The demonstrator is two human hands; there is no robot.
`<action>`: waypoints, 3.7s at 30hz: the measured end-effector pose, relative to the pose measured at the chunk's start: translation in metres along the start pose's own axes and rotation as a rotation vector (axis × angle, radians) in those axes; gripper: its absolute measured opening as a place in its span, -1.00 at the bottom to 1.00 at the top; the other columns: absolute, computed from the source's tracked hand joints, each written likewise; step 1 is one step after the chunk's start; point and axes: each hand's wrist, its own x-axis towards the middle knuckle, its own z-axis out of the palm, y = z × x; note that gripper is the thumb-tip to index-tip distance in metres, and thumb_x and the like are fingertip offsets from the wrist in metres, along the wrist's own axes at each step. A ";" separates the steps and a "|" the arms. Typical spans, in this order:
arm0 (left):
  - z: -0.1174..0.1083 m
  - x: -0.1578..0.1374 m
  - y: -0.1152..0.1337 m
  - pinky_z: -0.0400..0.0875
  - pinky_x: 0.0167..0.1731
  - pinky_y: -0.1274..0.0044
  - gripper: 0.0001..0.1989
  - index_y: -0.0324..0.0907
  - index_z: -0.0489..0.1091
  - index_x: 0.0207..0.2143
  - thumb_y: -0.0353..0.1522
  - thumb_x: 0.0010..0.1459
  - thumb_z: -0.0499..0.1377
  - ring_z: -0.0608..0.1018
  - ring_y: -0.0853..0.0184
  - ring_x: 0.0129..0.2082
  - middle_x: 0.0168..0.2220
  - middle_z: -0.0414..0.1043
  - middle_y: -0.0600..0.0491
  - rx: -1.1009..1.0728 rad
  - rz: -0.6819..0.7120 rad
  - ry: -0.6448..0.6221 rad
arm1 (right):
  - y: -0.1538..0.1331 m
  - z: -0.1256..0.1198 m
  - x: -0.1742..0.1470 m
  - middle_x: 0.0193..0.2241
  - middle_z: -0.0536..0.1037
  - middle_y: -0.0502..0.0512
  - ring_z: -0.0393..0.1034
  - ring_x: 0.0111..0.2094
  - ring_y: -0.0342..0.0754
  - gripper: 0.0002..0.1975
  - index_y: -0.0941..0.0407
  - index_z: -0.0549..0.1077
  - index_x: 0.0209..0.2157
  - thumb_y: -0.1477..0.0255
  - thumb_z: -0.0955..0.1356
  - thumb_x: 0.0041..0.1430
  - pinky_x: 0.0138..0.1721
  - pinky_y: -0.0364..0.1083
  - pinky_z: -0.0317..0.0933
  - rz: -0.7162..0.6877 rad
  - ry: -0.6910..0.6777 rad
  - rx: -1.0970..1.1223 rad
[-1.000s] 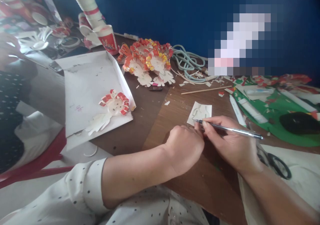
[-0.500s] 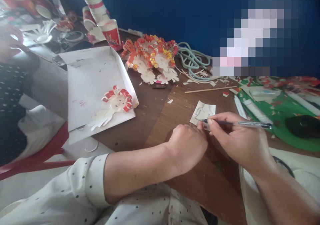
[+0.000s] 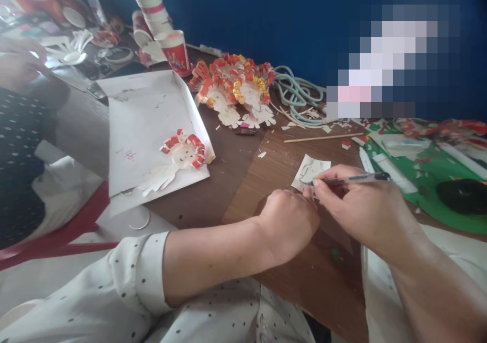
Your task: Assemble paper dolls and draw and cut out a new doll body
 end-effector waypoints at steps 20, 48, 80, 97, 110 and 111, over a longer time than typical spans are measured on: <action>-0.002 0.000 0.002 0.30 -0.57 0.54 -0.73 -0.44 0.40 -0.09 -0.53 0.21 0.01 0.54 0.27 -0.47 -0.42 0.47 -0.11 0.024 -0.018 0.003 | 0.002 0.013 -0.018 -0.46 0.58 0.04 0.51 -0.44 -0.02 -0.90 0.08 0.47 -0.31 0.37 0.34 0.18 -0.30 -0.02 0.37 0.033 0.164 0.255; -0.003 0.000 0.001 0.27 -0.56 0.56 -0.75 -0.38 0.42 -0.12 -0.51 0.20 0.04 0.53 0.29 -0.46 -0.38 0.47 -0.12 0.008 -0.016 -0.018 | 0.002 0.014 -0.013 -0.48 0.58 0.02 0.50 -0.42 0.00 -0.91 0.07 0.47 -0.37 0.38 0.34 0.17 -0.28 -0.02 0.34 0.032 0.125 0.208; 0.002 -0.001 0.002 0.29 -0.61 0.52 -0.74 -0.45 0.41 -0.15 -0.56 0.18 -0.01 0.53 0.27 -0.50 -0.46 0.46 -0.09 0.000 -0.035 0.058 | 0.008 0.018 -0.019 -0.42 0.59 0.10 0.52 -0.41 0.00 -0.87 0.11 0.48 -0.31 0.35 0.35 0.17 -0.31 -0.03 0.38 0.055 0.250 0.237; 0.003 -0.001 0.002 0.27 -0.60 0.54 -0.76 -0.45 0.42 -0.18 -0.55 0.16 0.02 0.53 0.28 -0.50 -0.47 0.47 -0.10 -0.003 -0.037 0.064 | 0.009 0.022 -0.015 -0.41 0.60 0.09 0.52 -0.39 0.00 -0.87 0.10 0.48 -0.33 0.34 0.34 0.18 -0.28 -0.04 0.38 0.061 0.239 0.165; 0.002 -0.001 0.001 0.27 -0.62 0.53 -0.79 -0.42 0.41 -0.26 -0.57 0.16 -0.02 0.53 0.26 -0.51 -0.47 0.46 -0.11 -0.008 -0.043 0.079 | 0.006 0.020 -0.014 -0.44 0.59 0.07 0.51 -0.42 -0.02 -0.88 0.10 0.48 -0.34 0.35 0.34 0.18 -0.31 -0.07 0.35 0.064 0.214 0.141; 0.001 0.000 0.001 0.27 -0.62 0.52 -0.79 -0.42 0.41 -0.26 -0.57 0.16 -0.02 0.53 0.26 -0.51 -0.47 0.46 -0.11 -0.009 -0.043 0.082 | 0.006 0.020 -0.014 -0.44 0.59 0.07 0.51 -0.42 -0.02 -0.88 0.10 0.48 -0.34 0.35 0.34 0.18 -0.31 -0.07 0.34 0.062 0.210 0.141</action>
